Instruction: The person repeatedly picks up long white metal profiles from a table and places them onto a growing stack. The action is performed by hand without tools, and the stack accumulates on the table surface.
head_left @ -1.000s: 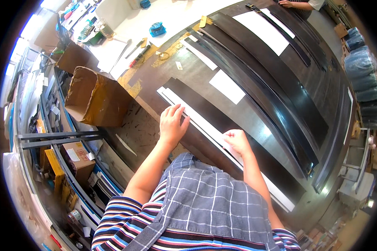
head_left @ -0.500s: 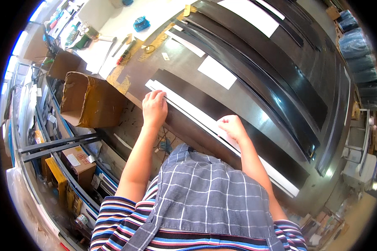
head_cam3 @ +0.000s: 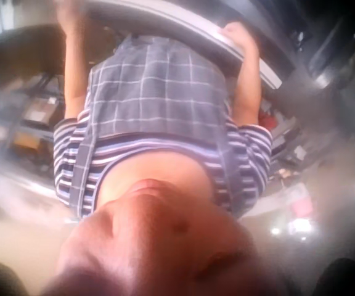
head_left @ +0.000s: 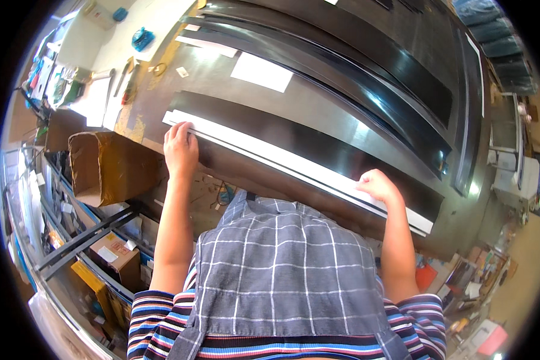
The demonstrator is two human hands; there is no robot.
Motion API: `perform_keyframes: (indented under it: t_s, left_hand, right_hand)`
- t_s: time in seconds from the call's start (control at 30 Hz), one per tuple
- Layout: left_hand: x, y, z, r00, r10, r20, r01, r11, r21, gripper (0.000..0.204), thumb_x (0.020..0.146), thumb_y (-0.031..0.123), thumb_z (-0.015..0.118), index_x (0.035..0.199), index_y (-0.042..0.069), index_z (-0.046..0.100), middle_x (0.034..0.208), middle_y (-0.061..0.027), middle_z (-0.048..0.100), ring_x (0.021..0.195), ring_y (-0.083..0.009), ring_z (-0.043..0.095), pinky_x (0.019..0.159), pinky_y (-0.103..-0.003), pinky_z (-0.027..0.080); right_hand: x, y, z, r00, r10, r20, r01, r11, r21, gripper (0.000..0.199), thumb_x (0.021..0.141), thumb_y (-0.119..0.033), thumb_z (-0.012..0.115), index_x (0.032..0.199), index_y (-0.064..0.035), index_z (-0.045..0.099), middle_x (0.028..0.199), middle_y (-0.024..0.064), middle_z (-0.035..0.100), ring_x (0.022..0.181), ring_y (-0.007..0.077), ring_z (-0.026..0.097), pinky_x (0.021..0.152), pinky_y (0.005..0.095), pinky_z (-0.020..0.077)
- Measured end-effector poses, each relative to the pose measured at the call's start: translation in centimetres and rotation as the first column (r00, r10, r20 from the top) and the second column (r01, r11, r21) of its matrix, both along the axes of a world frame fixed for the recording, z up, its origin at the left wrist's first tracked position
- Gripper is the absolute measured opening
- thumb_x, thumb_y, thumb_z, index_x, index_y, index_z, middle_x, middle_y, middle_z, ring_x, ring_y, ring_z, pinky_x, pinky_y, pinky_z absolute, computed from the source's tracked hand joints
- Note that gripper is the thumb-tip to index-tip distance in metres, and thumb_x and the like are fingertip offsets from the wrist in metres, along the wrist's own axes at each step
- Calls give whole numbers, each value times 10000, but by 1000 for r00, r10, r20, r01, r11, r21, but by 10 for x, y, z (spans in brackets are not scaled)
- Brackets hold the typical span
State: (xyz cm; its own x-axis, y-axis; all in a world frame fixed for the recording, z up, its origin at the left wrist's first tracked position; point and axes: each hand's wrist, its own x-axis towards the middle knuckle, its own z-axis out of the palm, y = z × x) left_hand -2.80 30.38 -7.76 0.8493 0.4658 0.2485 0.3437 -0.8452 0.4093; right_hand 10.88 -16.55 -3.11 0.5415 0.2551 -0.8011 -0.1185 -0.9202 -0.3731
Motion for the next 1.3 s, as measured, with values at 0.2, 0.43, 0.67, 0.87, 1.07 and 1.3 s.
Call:
perform_keyframes:
  t_s: [0.2,0.43,0.67,0.87,1.07,1.3]
  left_hand:
    - [2,-2,1,999,-3,-43,3,1000,-2,280,813,72,587,1091,57,616,1153,-102,608,1103,-319,537,960,-412,428]
    - [3,-4,1,997,23,-76,-22,1000,3,288,827,71,579,1114,68,605,1179,-85,595,1118,-310,525,960,-405,427]
    - [4,-5,1,996,28,-83,-24,999,45,279,831,76,568,1107,68,611,1177,-92,601,1112,-316,530,954,-408,432]
    - [4,-3,-1,996,22,-86,-18,998,52,284,825,75,565,1105,61,612,1182,-101,602,1112,-323,532,953,-410,435]
    - [5,-2,-4,997,31,-74,-28,999,40,287,811,77,567,1091,40,621,1158,-111,613,1090,-331,544,948,-411,437]
    - [32,-102,9,970,-220,-100,228,970,84,243,745,138,677,982,91,649,1039,-94,624,1030,-305,566,881,-438,444]
  right_hand:
    - [-4,-8,-9,997,-6,81,3,999,37,279,709,-246,736,695,24,668,607,151,584,568,209,556,571,361,443]
    - [0,-9,-9,1000,4,31,-6,999,38,283,706,-256,744,721,18,679,638,154,611,583,213,581,582,361,456]
    - [0,-4,-6,999,17,29,-18,1000,26,297,711,-265,747,742,24,687,660,160,627,610,214,594,601,359,464]
    - [1,-4,-11,1000,6,24,-6,1000,15,304,715,-277,752,754,19,697,701,176,644,641,227,612,616,360,471]
    - [0,2,-9,999,10,35,-8,999,-51,296,688,-284,745,708,6,691,631,159,625,589,245,605,599,367,474]
    - [-3,8,-18,987,62,148,-57,998,-37,292,665,-331,725,712,-44,712,738,168,673,708,293,665,681,394,525]
